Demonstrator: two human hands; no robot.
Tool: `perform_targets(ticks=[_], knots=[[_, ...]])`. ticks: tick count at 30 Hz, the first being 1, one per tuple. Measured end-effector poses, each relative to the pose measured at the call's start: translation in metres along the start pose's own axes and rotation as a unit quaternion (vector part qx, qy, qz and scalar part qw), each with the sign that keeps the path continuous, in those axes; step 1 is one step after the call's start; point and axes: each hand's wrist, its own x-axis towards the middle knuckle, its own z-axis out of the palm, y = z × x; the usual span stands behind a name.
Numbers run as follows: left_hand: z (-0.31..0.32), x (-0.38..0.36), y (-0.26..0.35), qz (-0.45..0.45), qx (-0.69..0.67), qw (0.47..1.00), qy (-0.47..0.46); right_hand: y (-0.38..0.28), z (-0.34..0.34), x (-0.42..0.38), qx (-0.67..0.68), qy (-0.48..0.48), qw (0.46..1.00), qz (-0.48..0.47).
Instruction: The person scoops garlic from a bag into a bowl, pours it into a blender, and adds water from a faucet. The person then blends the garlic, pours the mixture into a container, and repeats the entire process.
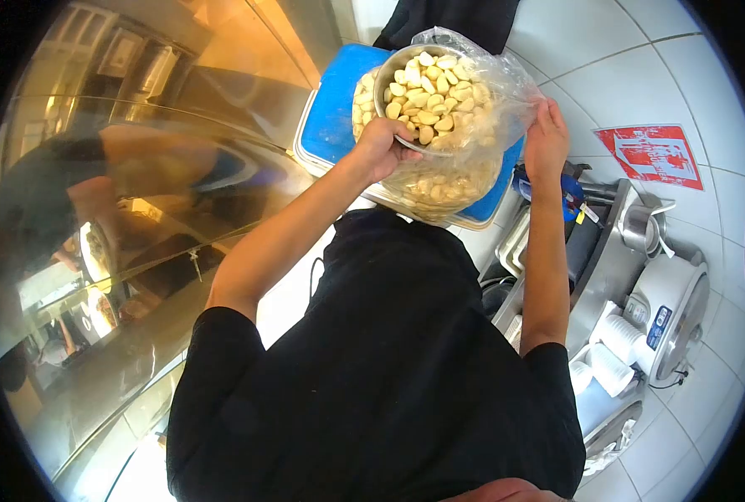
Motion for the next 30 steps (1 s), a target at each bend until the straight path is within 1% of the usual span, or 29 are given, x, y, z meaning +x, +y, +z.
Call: perform_targets(ticks=[1,3,4,6,7,8,10,11,12,13,15,16,18,19,20,21,23,24,25,27,28,29,30], knots=[[0.0,-0.002,0.0,0.0,-0.001,1.0,0.0,0.0,-0.003,0.001,-0.001,0.0,1.0,0.0],[-0.006,-0.009,0.005,0.018,-0.032,0.999,0.009,0.003,-0.011,0.005,-0.052,0.02,0.992,-0.111],[0.003,-0.024,0.017,0.007,-0.058,0.998,0.037,0.013,-0.019,0.013,-0.049,0.024,0.992,-0.111],[-0.014,-0.03,0.031,0.019,-0.033,0.999,0.032,0.049,-0.038,0.029,-0.142,0.019,0.985,-0.091],[-0.019,-0.032,0.038,0.031,-0.012,0.999,0.027,0.059,-0.041,0.029,-0.138,0.023,0.986,-0.092],[-0.014,-0.042,0.045,0.073,-0.004,0.997,0.031,0.065,-0.04,0.029,-0.145,0.028,0.983,-0.112],[-0.019,-0.047,0.061,0.077,0.008,0.997,0.027,0.066,-0.037,0.027,-0.15,0.04,0.979,-0.134],[-0.02,-0.049,0.068,0.075,0.014,0.997,0.026,0.057,-0.035,0.017,-0.112,0.037,0.992,-0.043],[-0.019,-0.05,0.073,0.073,0.03,0.996,0.045,0.051,-0.036,0.006,-0.073,0.036,0.995,0.052],[-0.019,-0.05,0.077,0.064,0.037,0.996,0.041,0.045,-0.032,-0.005,-0.073,0.047,0.995,0.058],[-0.017,-0.052,0.084,0.084,0.082,0.993,0.008,0.029,-0.02,-0.022,-0.077,0.111,0.991,0.009],[-0.006,-0.057,0.087,0.088,0.093,0.992,0.02,0.017,-0.017,-0.03,-0.079,0.12,0.99,0.012],[0.007,-0.061,0.086,0.072,0.115,0.991,0.004,-0.013,-0.014,-0.051,-0.097,0.154,0.978,-0.101],[0.018,-0.063,0.085,0.063,0.135,0.989,-0.011,-0.031,-0.013,-0.064,-0.099,0.174,0.975,-0.099],[0.038,-0.069,0.085,0.055,0.128,0.99,-0.014,-0.051,-0.01,-0.076,-0.006,0.122,0.99,-0.072],[0.05,-0.071,0.081,0.044,0.147,0.987,-0.038,-0.069,-0.01,-0.089,0.086,0.073,0.992,-0.051],[0.078,-0.075,0.068,0.003,0.213,0.967,-0.138,-0.099,-0.014,-0.122,0.258,0.024,0.966,0.019],[0.096,-0.081,0.056,-0.008,0.236,0.959,-0.155,-0.111,-0.015,-0.144,0.305,0.028,0.951,0.048],[0.111,-0.086,0.04,-0.048,0.224,0.957,-0.179,-0.122,-0.019,-0.166,0.353,0.035,0.932,0.071],[0.144,-0.107,-0.005,-0.085,0.2,0.943,-0.253,-0.131,-0.039,-0.217,0.428,0.035,0.899,0.082],[0.152,-0.108,-0.025,-0.106,0.225,0.927,-0.281,-0.137,-0.048,-0.241,0.453,0.057,0.885,0.088],[0.168,-0.128,-0.043,-0.109,0.231,0.923,-0.287,-0.15,-0.054,-0.265,0.487,0.079,0.866,0.075],[0.174,-0.136,-0.066,-0.141,0.247,0.902,-0.324,-0.157,-0.059,-0.292,0.468,0.17,0.865,0.058]])
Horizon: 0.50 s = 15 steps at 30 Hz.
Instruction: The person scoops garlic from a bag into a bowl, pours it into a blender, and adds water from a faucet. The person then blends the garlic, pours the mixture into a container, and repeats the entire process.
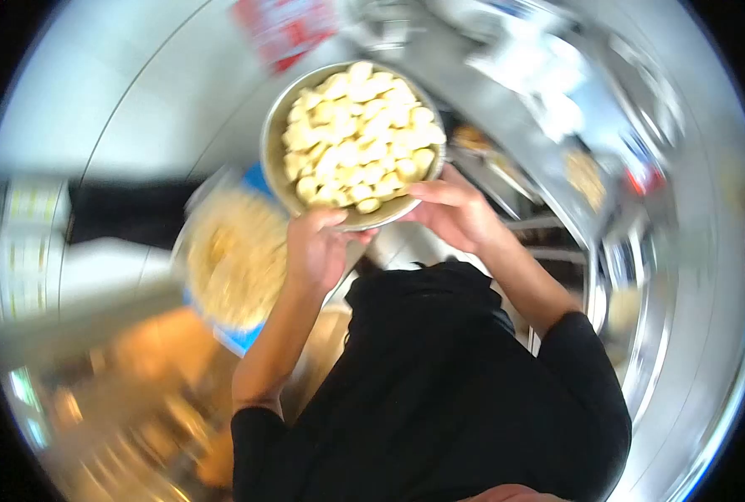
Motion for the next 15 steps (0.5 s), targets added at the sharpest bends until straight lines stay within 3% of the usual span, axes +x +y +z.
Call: perform_targets(ticks=[3,7,9,10,12,13,15], knots=[[0.076,0.047,-0.051,-0.098,0.024,0.982,-0.159,-0.047,-0.032,-0.066,0.004,0.161,0.967,-0.198],[0.223,0.051,-0.127,-0.216,0.038,0.93,-0.295,-0.115,-0.085,-0.187,-0.06,0.311,0.857,-0.406],[0.298,0.054,-0.175,-0.226,0.061,0.888,-0.395,-0.16,-0.099,-0.252,-0.102,0.398,0.794,-0.447],[0.295,0.055,-0.171,-0.234,0.073,0.87,-0.429,-0.155,-0.1,-0.252,-0.123,0.385,0.785,-0.47],[0.378,0.046,-0.217,-0.217,0.092,0.849,-0.472,-0.203,-0.111,-0.317,-0.122,0.446,0.729,-0.506],[0.402,0.046,-0.238,-0.197,0.098,0.851,-0.477,-0.218,-0.163,-0.356,-0.411,0.52,0.623,-0.414],[0.463,0.042,-0.276,-0.155,0.122,0.848,-0.492,-0.257,-0.144,-0.389,-0.169,0.493,0.671,-0.528]])
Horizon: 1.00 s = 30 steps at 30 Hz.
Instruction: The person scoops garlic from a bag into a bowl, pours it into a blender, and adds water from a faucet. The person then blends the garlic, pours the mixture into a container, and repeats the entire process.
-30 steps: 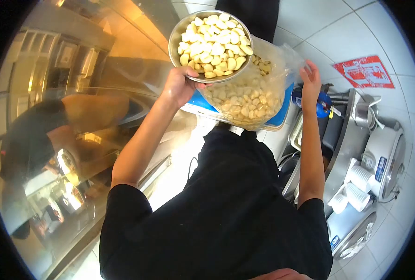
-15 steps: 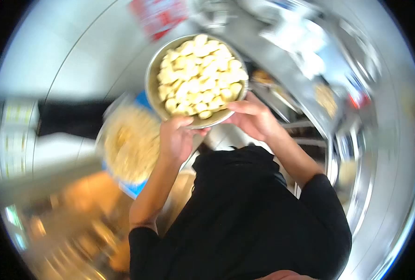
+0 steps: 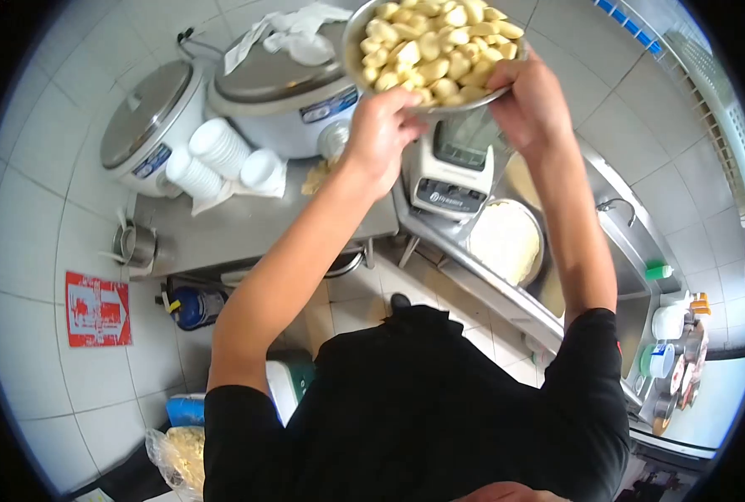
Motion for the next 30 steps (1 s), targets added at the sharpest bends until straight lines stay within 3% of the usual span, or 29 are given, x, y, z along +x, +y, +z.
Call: perform_targets(ticks=[2,4,5,6,8,11,12,14,15,17,18,19,22,24,25,26,27,28,29,30], knots=[[0.022,0.073,-0.026,0.058,0.039,0.997,-0.045,-0.015,-0.055,0.049,0.006,0.033,0.999,-0.007],[0.058,0.123,-0.032,0.162,-0.037,0.986,0.004,-0.025,-0.111,0.093,0.01,0.07,0.997,-0.01],[0.072,0.129,-0.025,0.119,-0.069,0.99,0.01,-0.028,-0.131,0.108,0.004,0.082,0.996,-0.032],[0.075,0.162,-0.034,0.148,-0.063,0.986,0.043,-0.029,-0.152,0.121,-0.002,0.094,0.994,-0.052],[0.07,0.217,-0.052,0.141,-0.044,0.989,-0.016,-0.031,-0.16,0.132,-0.019,0.152,0.985,-0.085],[0.058,0.281,-0.087,0.097,0.025,0.995,-0.016,-0.012,-0.175,0.16,-0.11,0.142,0.948,-0.263],[0.069,0.273,-0.085,0.094,0.028,0.995,-0.015,-0.026,-0.141,0.131,-0.223,0.226,0.926,-0.204],[0.096,0.244,-0.072,0.004,0.067,0.998,0.002,-0.011,-0.158,0.144,-0.353,0.169,0.856,-0.338],[0.095,0.251,-0.081,0.03,0.019,0.999,-0.035,-0.007,-0.166,0.148,-0.352,0.169,0.858,-0.334],[0.1,0.248,-0.078,0.01,0.048,0.999,0.004,0.003,-0.176,0.149,-0.356,0.087,0.809,-0.459],[0.107,0.24,-0.073,-0.013,0.05,0.998,0.031,0.009,-0.179,0.15,-0.355,0.085,0.814,-0.452],[0.1,0.245,-0.08,-0.018,0.05,0.998,0.038,0.013,-0.18,0.15,-0.359,0.078,0.784,-0.5],[0.085,0.26,-0.09,0.053,0.077,0.992,0.086,0.021,-0.185,0.151,-0.366,0.056,0.73,-0.574],[0.078,0.261,-0.091,0.126,0.218,0.959,0.13,0.024,-0.188,0.153,-0.368,0.041,0.708,-0.601],[0.077,0.257,-0.088,0.076,0.138,0.982,0.105,0.026,-0.189,0.157,-0.381,0.038,0.673,-0.633],[0.076,0.253,-0.083,0.076,0.138,0.981,0.11,0.026,-0.189,0.158,-0.391,0.035,0.637,-0.664],[0.073,0.248,-0.078,0.037,0.146,0.984,0.091,0.025,-0.189,0.16,-0.387,0.03,0.641,-0.663],[0.07,0.24,-0.07,-0.002,0.151,0.986,0.074,0.023,-0.189,0.162,-0.406,0.033,0.587,-0.7],[0.068,0.229,-0.061,0.002,0.148,0.985,0.086,0.019,-0.186,0.165,-0.422,0.034,0.531,-0.735],[0.064,0.215,-0.054,0.07,0.131,0.987,0.066,0.015,-0.184,0.164,-0.391,0.023,0.539,-0.746]])
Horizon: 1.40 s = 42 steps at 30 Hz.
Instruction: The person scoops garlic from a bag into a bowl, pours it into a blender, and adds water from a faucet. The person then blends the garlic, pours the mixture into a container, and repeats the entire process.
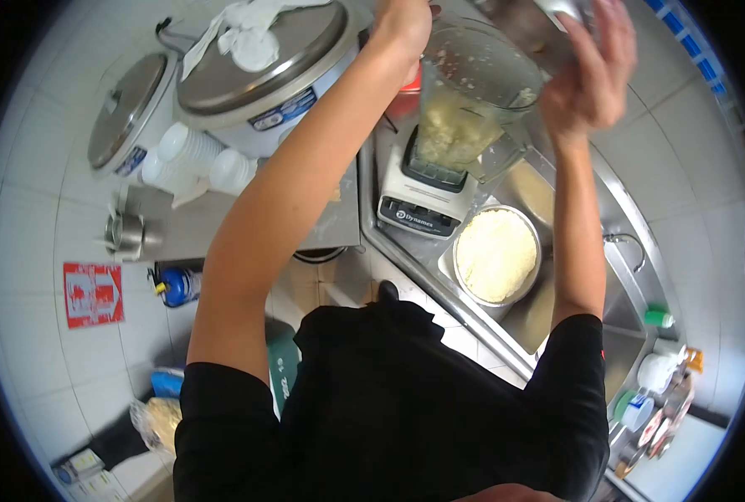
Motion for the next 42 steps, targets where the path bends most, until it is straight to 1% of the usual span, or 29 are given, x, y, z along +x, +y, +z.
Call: perform_targets(ticks=[1,2,4,5,7,8,9,10,11,12,13,14,15,16,18,20,21,22,24,25,26,27,29,31,33,35,36,38,42], knots=[[-0.01,-0.016,0.004,0.067,-0.021,0.998,-0.006,-0.006,-0.001,0.009,0.031,0.02,0.999,-0.001],[-0.03,-0.038,0.008,0.067,-0.023,0.997,0.014,-0.022,-0.001,0.033,-0.005,0.024,1.0,-0.02],[-0.074,-0.087,0.018,0.156,0.089,0.984,0.013,-0.04,-0.004,0.056,-0.077,0.028,0.995,-0.054],[-0.097,-0.108,0.008,0.144,0.052,0.988,0.024,-0.039,-0.006,0.056,-0.109,0.032,0.991,-0.069],[-0.152,-0.166,-0.02,0.131,-0.004,0.99,0.058,-0.065,0.012,0.053,0.022,0.127,0.992,-0.001],[-0.175,-0.198,-0.029,0.129,-0.017,0.988,0.086,-0.053,-0.001,0.033,-0.208,0.044,0.976,0.034],[-0.197,-0.234,-0.036,0.158,-0.014,0.979,0.125,-0.033,0.009,0.028,-0.142,0.098,0.985,-0.016],[-0.22,-0.274,-0.038,0.187,-0.007,0.968,0.168,-0.051,0.028,0.021,-0.008,0.155,0.988,0.023],[-0.241,-0.317,-0.035,0.161,0.032,0.957,0.239,-0.088,0.051,0.044,0.131,0.14,0.975,0.112],[-0.259,-0.363,-0.03,0.127,0.057,0.943,0.303,-0.153,0.066,0.083,0.104,0.058,0.975,0.187],[-0.277,-0.409,-0.021,0.128,0.174,0.892,0.397,-0.195,0.077,0.1,0.08,-0.03,0.963,0.257],[-0.299,-0.451,-0.016,0.127,0.244,0.826,0.493,-0.233,0.102,0.105,0.129,-0.029,0.958,0.255],[-0.319,-0.495,-0.006,0.123,0.306,0.752,0.571,-0.269,0.119,0.112,0.238,-0.058,0.859,0.449],[-0.343,-0.543,0.007,0.135,0.344,0.704,0.606,-0.304,0.136,0.118,0.324,-0.098,0.714,0.613],[-0.384,-0.635,0.028,0.167,0.386,0.588,0.691,-0.37,0.19,0.118,0.458,-0.171,0.554,0.674],[-0.427,-0.72,0.055,0.102,0.492,0.477,0.721,-0.481,0.203,0.152,0.537,-0.235,0.505,0.634],[-0.452,-0.746,0.063,0.058,0.557,0.443,0.701,-0.517,0.23,0.148,0.61,-0.245,0.439,0.613],[-0.476,-0.769,0.068,0.056,0.548,0.436,0.711,-0.565,0.234,0.162,0.615,-0.275,0.431,0.6],[-0.51,-0.812,0.052,-0.12,0.706,0.334,0.613,-0.662,0.228,0.197,0.665,-0.295,0.406,0.552],[-0.509,-0.822,0.053,-0.124,0.696,0.334,0.623,-0.698,0.228,0.209,0.706,-0.311,0.343,0.535],[-0.501,-0.827,0.063,-0.202,0.649,0.433,0.591,-0.733,0.22,0.227,0.744,-0.293,0.363,0.479],[-0.494,-0.831,0.073,-0.273,0.593,0.526,0.545,-0.763,0.224,0.23,0.721,-0.303,0.491,0.383],[-0.467,-0.845,0.085,-0.236,0.615,0.515,0.549,-0.816,0.197,0.252,0.784,-0.258,0.427,0.37],[-0.441,-0.85,0.087,-0.203,0.629,0.506,0.554,-0.862,0.198,0.251,0.765,-0.158,0.602,0.166],[-0.422,-0.851,0.083,-0.079,0.637,0.466,0.608,-0.907,0.178,0.258,0.82,-0.086,0.56,0.085],[-0.41,-0.848,0.082,-0.078,0.632,0.446,0.629,-0.945,0.185,0.249,0.816,-0.14,0.56,-0.035],[-0.406,-0.849,0.082,-0.076,0.636,0.428,0.638,-0.958,0.182,0.243,0.82,-0.139,0.553,-0.039],[-0.397,-0.854,0.083,-0.064,0.642,0.395,0.654,-0.977,0.16,0.243,0.884,-0.172,0.428,-0.078],[-0.374,-0.877,0.085,-0.066,0.592,0.281,0.752,-0.964,0.189,0.216,0.894,-0.219,0.357,-0.159]])
